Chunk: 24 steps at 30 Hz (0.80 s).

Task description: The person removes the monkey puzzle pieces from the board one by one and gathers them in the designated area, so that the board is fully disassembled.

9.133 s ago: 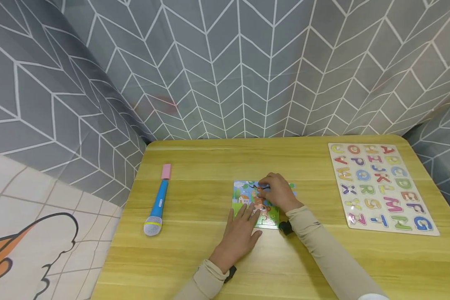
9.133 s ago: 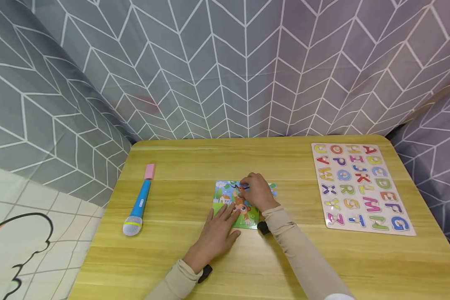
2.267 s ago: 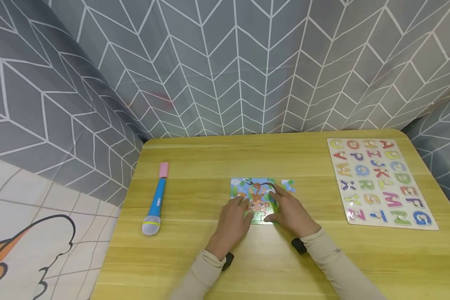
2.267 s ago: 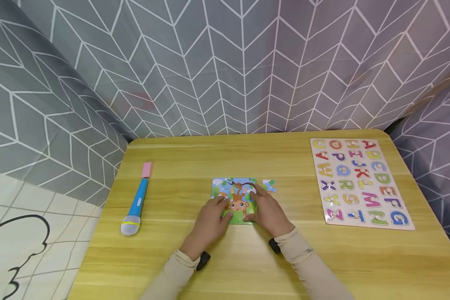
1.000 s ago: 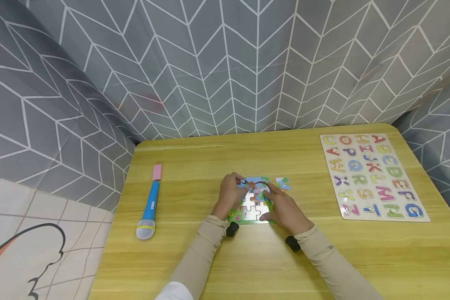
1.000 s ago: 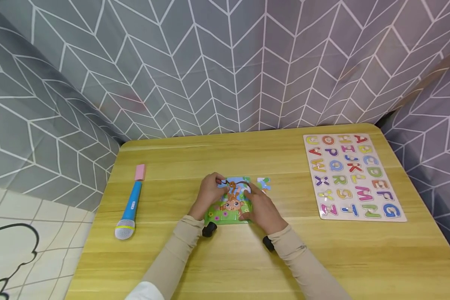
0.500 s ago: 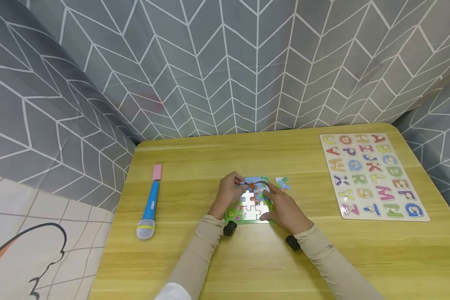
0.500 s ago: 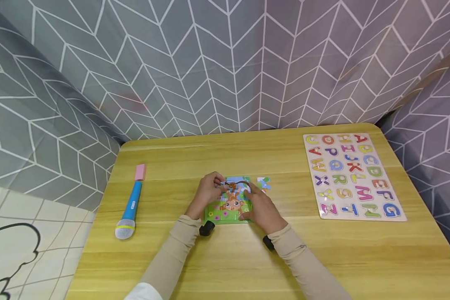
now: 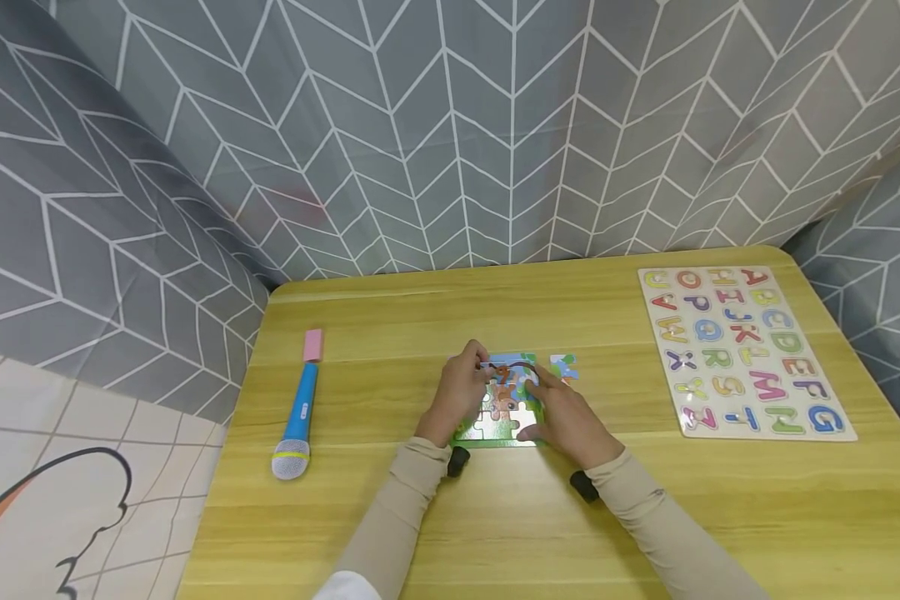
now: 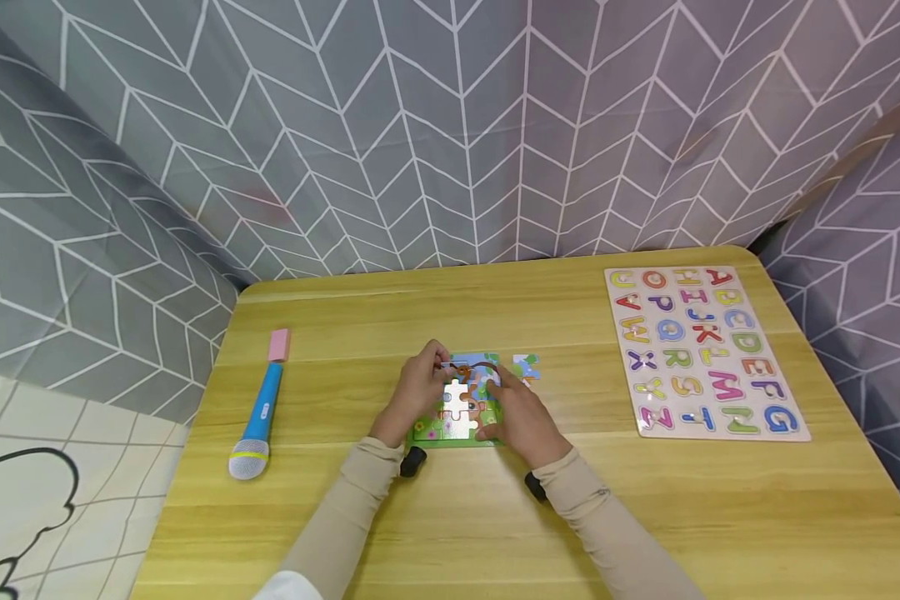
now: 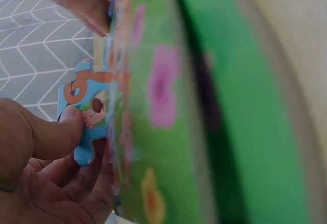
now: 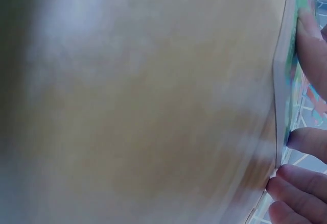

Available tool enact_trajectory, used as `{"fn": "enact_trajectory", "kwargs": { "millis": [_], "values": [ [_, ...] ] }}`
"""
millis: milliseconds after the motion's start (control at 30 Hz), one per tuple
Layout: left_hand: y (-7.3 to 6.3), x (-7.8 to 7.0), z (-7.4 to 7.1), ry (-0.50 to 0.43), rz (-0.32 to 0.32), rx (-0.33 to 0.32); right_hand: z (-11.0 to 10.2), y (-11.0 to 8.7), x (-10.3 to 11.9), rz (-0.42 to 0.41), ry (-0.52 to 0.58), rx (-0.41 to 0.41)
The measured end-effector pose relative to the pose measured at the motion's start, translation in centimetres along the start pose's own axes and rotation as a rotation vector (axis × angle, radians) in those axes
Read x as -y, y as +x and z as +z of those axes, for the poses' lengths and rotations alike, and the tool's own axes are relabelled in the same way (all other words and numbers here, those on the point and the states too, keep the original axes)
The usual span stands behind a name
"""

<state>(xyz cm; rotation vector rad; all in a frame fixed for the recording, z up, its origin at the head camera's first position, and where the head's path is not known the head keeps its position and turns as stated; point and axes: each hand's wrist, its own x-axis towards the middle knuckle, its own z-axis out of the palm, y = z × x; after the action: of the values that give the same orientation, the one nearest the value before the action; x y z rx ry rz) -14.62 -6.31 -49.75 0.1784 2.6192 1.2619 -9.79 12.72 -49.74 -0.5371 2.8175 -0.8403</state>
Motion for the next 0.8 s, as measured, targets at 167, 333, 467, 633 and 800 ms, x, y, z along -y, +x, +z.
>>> {"fn": "enact_trajectory", "kwargs": {
  "millis": [167, 333, 467, 633, 800],
  "values": [
    [0.2, 0.3, 0.3, 0.034, -0.023, -0.022, 0.0, 0.1, 0.4, -0.002, 0.018, -0.009],
    [0.3, 0.5, 0.5, 0.061, -0.030, -0.040, 0.0, 0.0, 0.9, -0.050, 0.033, 0.015],
    [0.4, 0.5, 0.4, 0.062, -0.031, -0.053, 0.1, -0.4, 1.3, -0.082, 0.042, 0.014],
    [0.4, 0.5, 0.3, 0.050, -0.030, -0.052, 0.7, -0.8, 1.7, -0.139, 0.059, 0.058],
    [0.4, 0.5, 0.2, 0.040, -0.025, -0.046, 1.3, -0.8, 1.7, -0.176, 0.042, 0.094]
  ]
}}
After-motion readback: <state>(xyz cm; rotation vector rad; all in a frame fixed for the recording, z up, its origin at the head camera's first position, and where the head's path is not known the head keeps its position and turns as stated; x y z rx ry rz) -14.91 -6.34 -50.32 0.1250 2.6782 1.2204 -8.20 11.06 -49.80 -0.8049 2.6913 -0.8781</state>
